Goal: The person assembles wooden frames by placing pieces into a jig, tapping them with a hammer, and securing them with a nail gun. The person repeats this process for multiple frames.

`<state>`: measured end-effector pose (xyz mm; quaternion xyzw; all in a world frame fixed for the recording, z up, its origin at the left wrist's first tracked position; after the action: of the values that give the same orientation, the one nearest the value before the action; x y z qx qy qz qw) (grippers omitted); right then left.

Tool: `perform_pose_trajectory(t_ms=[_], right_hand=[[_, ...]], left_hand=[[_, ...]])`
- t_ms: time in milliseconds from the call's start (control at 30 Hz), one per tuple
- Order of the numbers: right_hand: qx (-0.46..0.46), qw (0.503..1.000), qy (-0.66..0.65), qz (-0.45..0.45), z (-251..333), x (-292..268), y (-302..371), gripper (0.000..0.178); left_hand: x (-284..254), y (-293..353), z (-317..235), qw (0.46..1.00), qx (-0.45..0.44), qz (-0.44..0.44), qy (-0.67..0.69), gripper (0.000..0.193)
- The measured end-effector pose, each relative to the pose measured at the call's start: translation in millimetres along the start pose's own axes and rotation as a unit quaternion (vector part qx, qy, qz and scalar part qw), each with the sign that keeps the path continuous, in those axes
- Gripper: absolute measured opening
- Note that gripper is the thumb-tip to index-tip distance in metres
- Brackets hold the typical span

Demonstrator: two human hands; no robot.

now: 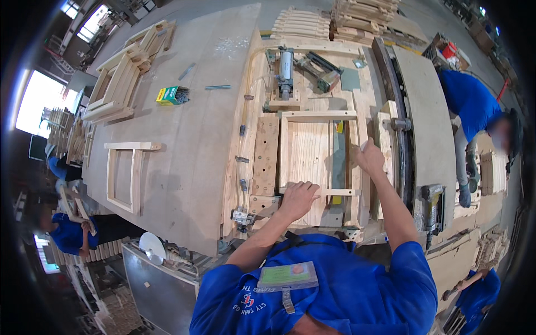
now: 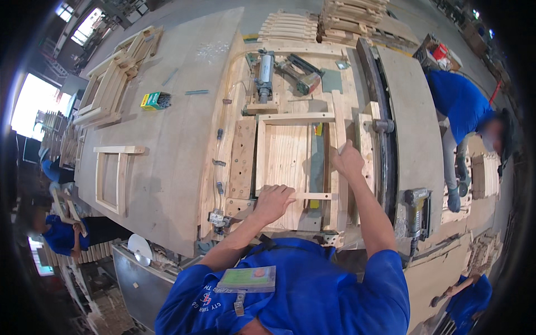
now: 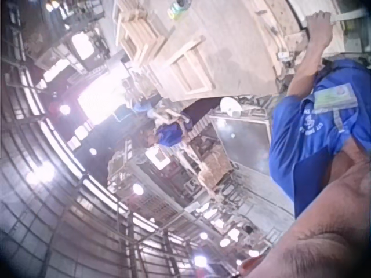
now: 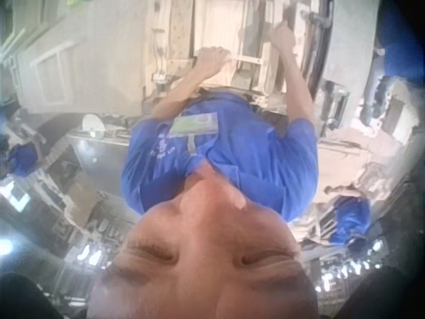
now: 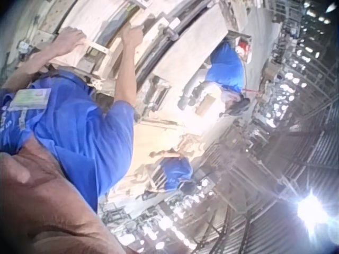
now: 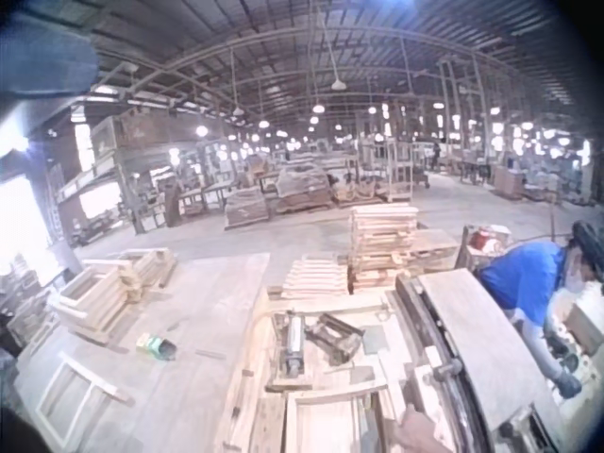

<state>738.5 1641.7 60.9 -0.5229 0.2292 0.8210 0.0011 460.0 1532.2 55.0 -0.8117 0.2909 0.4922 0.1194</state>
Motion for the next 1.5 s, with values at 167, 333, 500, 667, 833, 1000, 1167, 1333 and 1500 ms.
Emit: perform_pose_trajectory(t_ms=[167,333,500,667,833,1000,1167,1333,1500], right_hand=[[0.027,1.000,-0.002,-0.004,5.1,21.8,-2.4,0.053],[0.014,1.000,0.001,0.015,-3.4,39.3,16.2,0.054],[-0.151,0.971,0.147,-0.111,12.6,37.8,90.8,0.062],[-0.321,0.938,0.117,-0.054,40.6,81.0,161.4,0.044],[-0.340,0.936,0.081,-0.052,44.2,86.0,169.8,0.039],[-0.335,0.937,0.082,-0.060,40.6,83.3,173.6,0.045],[-0.313,0.947,0.069,-0.024,36.0,82.1,179.0,0.048],[-0.201,0.972,0.014,-0.123,-13.0,15.1,172.8,0.048],[-0.038,0.955,0.072,-0.286,-108.3,-57.0,152.4,0.045]], left_hand=[[-3.5,-0.9,15.4,1.000,-0.002,0.003,0.018,0.027],[-5.0,4.1,13.4,0.999,0.000,-0.026,0.030,0.024],[0.8,12.2,8.2,0.999,-0.043,0.001,0.022,0.028],[1.5,12.6,10.9,0.999,-0.025,-0.006,0.027,0.028],[-26.6,48.8,12.3,0.995,0.029,-0.091,0.015,0.029],[-73.2,108.5,33.6,0.984,0.099,-0.142,-0.036,0.025],[-61.7,69.8,-5.0,0.974,0.118,-0.190,0.034,0.023],[-35.3,20.5,-14.7,0.972,0.104,-0.168,0.125,0.015],[-6.1,-24.5,-9.1,0.975,0.078,-0.129,0.165,0.013]])
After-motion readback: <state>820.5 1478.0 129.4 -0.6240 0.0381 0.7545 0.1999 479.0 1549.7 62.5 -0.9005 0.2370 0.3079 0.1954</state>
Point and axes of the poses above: each hand's wrist, its own y-axis away from the middle knuckle, its own x-axis out of the palm, z = x × y, the point moved 3 cm from there along -y, towards the middle knuckle, and after that the axes turned 8 degrees about z, right-handed, at the moved point
